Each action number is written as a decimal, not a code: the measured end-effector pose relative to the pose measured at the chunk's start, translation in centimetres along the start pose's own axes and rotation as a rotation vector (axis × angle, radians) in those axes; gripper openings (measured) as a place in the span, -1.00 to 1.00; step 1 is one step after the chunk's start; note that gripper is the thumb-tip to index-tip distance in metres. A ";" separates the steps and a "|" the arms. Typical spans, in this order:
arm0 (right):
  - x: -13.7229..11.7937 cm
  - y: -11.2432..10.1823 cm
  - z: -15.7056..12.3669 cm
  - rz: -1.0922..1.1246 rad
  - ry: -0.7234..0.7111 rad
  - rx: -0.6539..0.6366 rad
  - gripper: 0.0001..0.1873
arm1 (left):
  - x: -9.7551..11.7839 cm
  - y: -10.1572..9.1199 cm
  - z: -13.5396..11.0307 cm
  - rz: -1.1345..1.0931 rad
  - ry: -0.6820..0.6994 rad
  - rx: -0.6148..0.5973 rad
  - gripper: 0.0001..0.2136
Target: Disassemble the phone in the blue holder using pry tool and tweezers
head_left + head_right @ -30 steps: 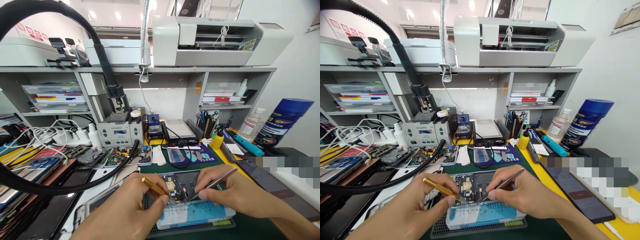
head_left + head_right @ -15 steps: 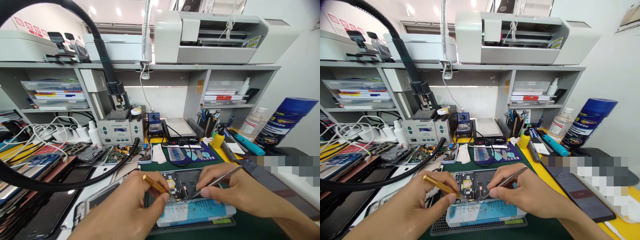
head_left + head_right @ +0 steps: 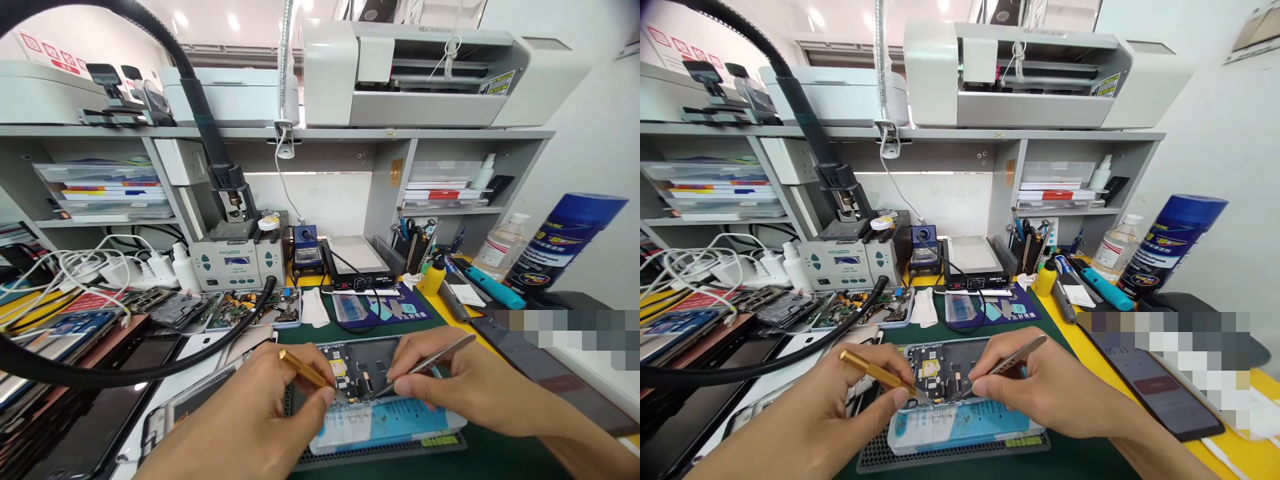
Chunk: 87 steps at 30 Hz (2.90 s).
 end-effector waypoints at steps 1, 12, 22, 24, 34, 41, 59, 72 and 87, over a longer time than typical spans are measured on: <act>0.2 0.1 0.0 0.022 0.019 -0.007 -0.72 | 0.0 0.1 0.0 -0.003 -0.001 -0.008 -0.77; 0.6 0.2 -0.1 0.113 0.053 -0.032 -0.72 | 0.1 0.0 -0.2 -0.042 -0.058 0.072 -0.78; 0.8 0.0 0.0 0.106 0.062 -0.014 -0.73 | 0.0 0.2 -0.2 -0.042 -0.066 0.047 -0.76; 0.8 0.0 0.0 0.103 0.061 -0.019 -0.74 | -0.1 0.4 -0.2 -0.039 -0.058 0.048 -0.75; 0.8 0.1 -0.2 0.106 0.080 -0.040 -0.72 | 0.3 -0.1 0.1 0.146 0.093 -0.005 -0.78; 0.8 0.4 -0.2 0.096 0.077 -0.047 -0.71 | 0.5 -0.1 0.5 0.207 0.175 -0.034 -0.79; 0.3 0.8 -0.1 -0.063 0.045 -0.022 -0.66 | 0.7 0.4 0.7 0.100 0.188 -0.119 -0.80; -0.4 1.1 -0.1 -0.119 0.064 -0.013 -0.67 | 0.5 0.2 0.8 0.100 0.179 -0.062 -0.80; -0.6 1.1 -0.4 -0.150 0.000 -0.011 -0.69 | -0.3 0.4 0.6 0.000 0.097 -0.059 -0.83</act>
Point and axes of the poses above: each hand's wrist, its own z-axis towards the middle knuckle, its own y-axis out of the palm, x = y × z, the point moved 6 cm from there along z, towards the middle knuckle, and after that the axes turned 4 degrees about -x, right-handed, at the moved point
